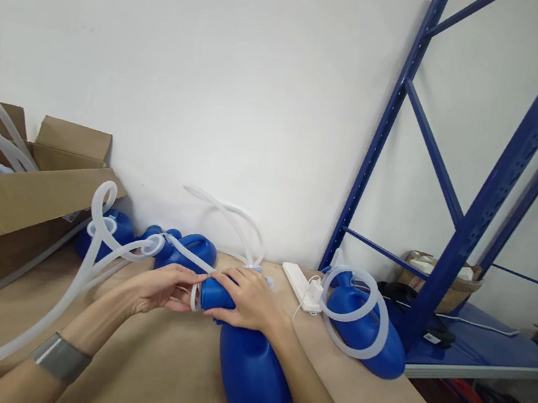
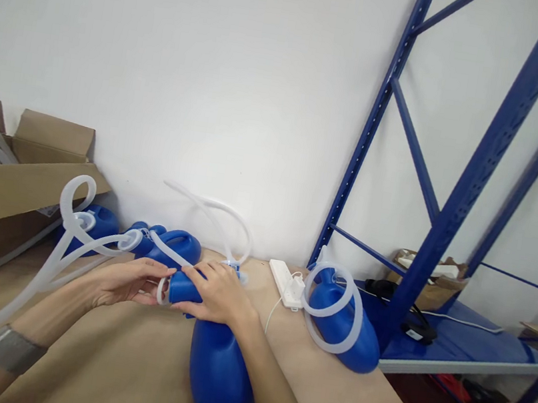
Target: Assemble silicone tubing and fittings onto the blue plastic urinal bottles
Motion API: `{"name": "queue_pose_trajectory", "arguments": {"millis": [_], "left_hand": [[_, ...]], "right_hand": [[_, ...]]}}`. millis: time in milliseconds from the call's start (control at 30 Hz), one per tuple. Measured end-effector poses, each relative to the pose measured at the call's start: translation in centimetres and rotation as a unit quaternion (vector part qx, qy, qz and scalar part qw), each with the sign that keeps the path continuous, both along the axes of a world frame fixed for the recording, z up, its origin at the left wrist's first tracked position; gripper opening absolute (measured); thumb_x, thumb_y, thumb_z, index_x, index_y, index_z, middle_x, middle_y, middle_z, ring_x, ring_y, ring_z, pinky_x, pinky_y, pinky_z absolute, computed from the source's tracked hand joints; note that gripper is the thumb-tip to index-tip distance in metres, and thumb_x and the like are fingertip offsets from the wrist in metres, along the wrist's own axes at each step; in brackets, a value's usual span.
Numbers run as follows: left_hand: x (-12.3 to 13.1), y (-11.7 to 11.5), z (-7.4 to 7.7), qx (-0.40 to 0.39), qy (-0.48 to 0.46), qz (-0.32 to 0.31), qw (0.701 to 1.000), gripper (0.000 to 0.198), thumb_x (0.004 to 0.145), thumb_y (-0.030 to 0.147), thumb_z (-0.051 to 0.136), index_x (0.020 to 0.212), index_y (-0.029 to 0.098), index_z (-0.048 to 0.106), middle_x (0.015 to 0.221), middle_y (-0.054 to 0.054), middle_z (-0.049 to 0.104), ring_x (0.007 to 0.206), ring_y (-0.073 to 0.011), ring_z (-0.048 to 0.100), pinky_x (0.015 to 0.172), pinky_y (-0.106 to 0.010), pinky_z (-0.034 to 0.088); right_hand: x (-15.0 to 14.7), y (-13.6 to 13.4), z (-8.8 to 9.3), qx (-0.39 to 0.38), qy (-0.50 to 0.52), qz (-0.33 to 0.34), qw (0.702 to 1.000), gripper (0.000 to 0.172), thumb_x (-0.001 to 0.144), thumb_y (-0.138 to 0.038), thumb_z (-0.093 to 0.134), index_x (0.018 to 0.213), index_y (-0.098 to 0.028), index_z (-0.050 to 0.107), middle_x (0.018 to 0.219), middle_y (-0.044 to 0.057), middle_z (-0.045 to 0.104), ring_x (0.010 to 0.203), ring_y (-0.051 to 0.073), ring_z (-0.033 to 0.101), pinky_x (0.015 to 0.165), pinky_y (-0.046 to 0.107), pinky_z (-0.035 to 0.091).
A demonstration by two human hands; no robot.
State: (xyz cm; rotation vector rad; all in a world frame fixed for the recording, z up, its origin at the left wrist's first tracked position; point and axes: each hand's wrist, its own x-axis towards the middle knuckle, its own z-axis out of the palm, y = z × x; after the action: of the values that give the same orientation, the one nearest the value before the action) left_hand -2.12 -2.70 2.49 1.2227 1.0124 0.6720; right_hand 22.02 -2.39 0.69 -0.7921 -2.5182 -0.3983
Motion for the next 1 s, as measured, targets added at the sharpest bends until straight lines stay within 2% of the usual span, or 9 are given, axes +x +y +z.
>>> {"name": "queue_pose_trajectory", "arguments": {"millis": [100,200,267,367,467,567,733,867,1000], "left_hand": [[0.3,-0.9,1.0,0.056,0.025,0.023,0.998,0.043,0.071,0.052,0.085,0.092,0.022,0.064,0.087,0.0,0.067,0.094,-0.0213,0.066,0.086,-0.033,0.057],[0.4,-1.4,1.6,0.129,0.061,0.01,0.99,0.063,0.06,0.047,0.092,0.112,0.024,0.064,0.105,-0.001,0.065,0.094,-0.0199,0.065,0.087,-0.034,0.056],[0.4,-1.5,1.8,0.183,0.11,-0.006,0.977,0.071,0.053,0.041,0.094,0.115,0.023,0.065,0.105,-0.001,0.066,0.089,-0.0203,0.067,0.084,-0.035,0.056],[0.5,-1.5,1.7,0.211,0.191,-0.007,0.959,0.059,0.052,0.041,0.093,0.102,0.02,0.07,0.089,-0.002,0.071,0.084,-0.0237,0.068,0.081,-0.036,0.055],[0.3,-1.1,1.3,0.155,0.211,-0.031,0.965,0.039,0.057,0.047,0.09,0.076,0.019,0.069,0.076,-0.005,0.073,0.083,-0.0263,0.071,0.077,-0.034,0.056],[-0.7,-0.5,0.5,0.128,0.239,-0.025,0.962,0.037,0.058,0.046,0.088,0.075,0.02,0.068,0.074,-0.005,0.074,0.078,-0.0255,0.072,0.069,-0.031,0.055],[-2.9,1.2,-1.9,0.227,0.377,0.057,0.896,0.033,0.049,0.033,0.085,0.075,0.022,0.066,0.066,0.002,0.063,0.055,-0.0185,0.057,0.051,-0.028,0.036],[-3.0,1.7,-2.4,0.281,0.354,0.094,0.887,0.036,0.049,0.038,0.088,0.075,0.023,0.068,0.075,-0.002,0.064,0.073,-0.024,0.06,0.06,-0.029,0.039],[-1.6,-0.3,0.4,0.325,0.29,0.036,0.899,0.062,0.056,0.036,0.085,0.116,0.028,0.073,0.118,-0.007,0.072,0.112,-0.0325,0.063,0.088,-0.033,0.049]], "right_hand": [[0.1,-0.2,0.1,-0.008,0.016,-0.019,1.0,0.068,0.089,-0.064,0.071,0.139,-0.02,0.059,0.129,0.014,0.07,0.116,0.033,0.067,0.097,0.044,0.053],[0.0,-0.3,0.3,-0.021,0.025,-0.031,0.999,0.067,0.088,-0.061,0.074,0.14,-0.021,0.059,0.13,0.014,0.07,0.117,0.033,0.067,0.095,0.045,0.053],[-0.1,-0.4,0.3,-0.028,0.017,-0.035,0.999,0.067,0.087,-0.058,0.076,0.14,-0.021,0.059,0.13,0.014,0.07,0.116,0.033,0.067,0.094,0.045,0.054],[-0.1,-0.5,0.4,-0.031,-0.004,-0.024,0.999,0.068,0.085,-0.058,0.078,0.139,-0.022,0.06,0.129,0.013,0.071,0.113,0.032,0.068,0.094,0.045,0.053],[0.0,-0.5,0.4,-0.019,0.007,-0.021,1.0,0.065,0.087,-0.057,0.077,0.138,-0.022,0.06,0.129,0.013,0.071,0.114,0.032,0.067,0.096,0.044,0.052],[0.2,-0.3,0.3,-0.005,0.043,-0.026,0.999,0.066,0.088,-0.06,0.075,0.139,-0.021,0.06,0.13,0.013,0.07,0.116,0.032,0.067,0.096,0.043,0.053],[-0.1,-0.2,0.1,0.021,0.011,0.052,0.998,0.067,0.09,-0.067,0.069,0.137,-0.02,0.06,0.123,0.011,0.072,0.111,0.029,0.068,0.096,0.042,0.053],[-0.3,-0.2,0.0,0.043,-0.003,0.066,0.997,0.072,0.09,-0.067,0.068,0.142,-0.018,0.055,0.125,0.014,0.071,0.114,0.031,0.068,0.096,0.045,0.054],[-0.2,0.0,-0.1,0.041,0.046,0.073,0.995,0.076,0.084,-0.068,0.074,0.137,-0.017,0.054,0.131,0.016,0.066,0.121,0.031,0.065,0.102,0.046,0.054]]}}
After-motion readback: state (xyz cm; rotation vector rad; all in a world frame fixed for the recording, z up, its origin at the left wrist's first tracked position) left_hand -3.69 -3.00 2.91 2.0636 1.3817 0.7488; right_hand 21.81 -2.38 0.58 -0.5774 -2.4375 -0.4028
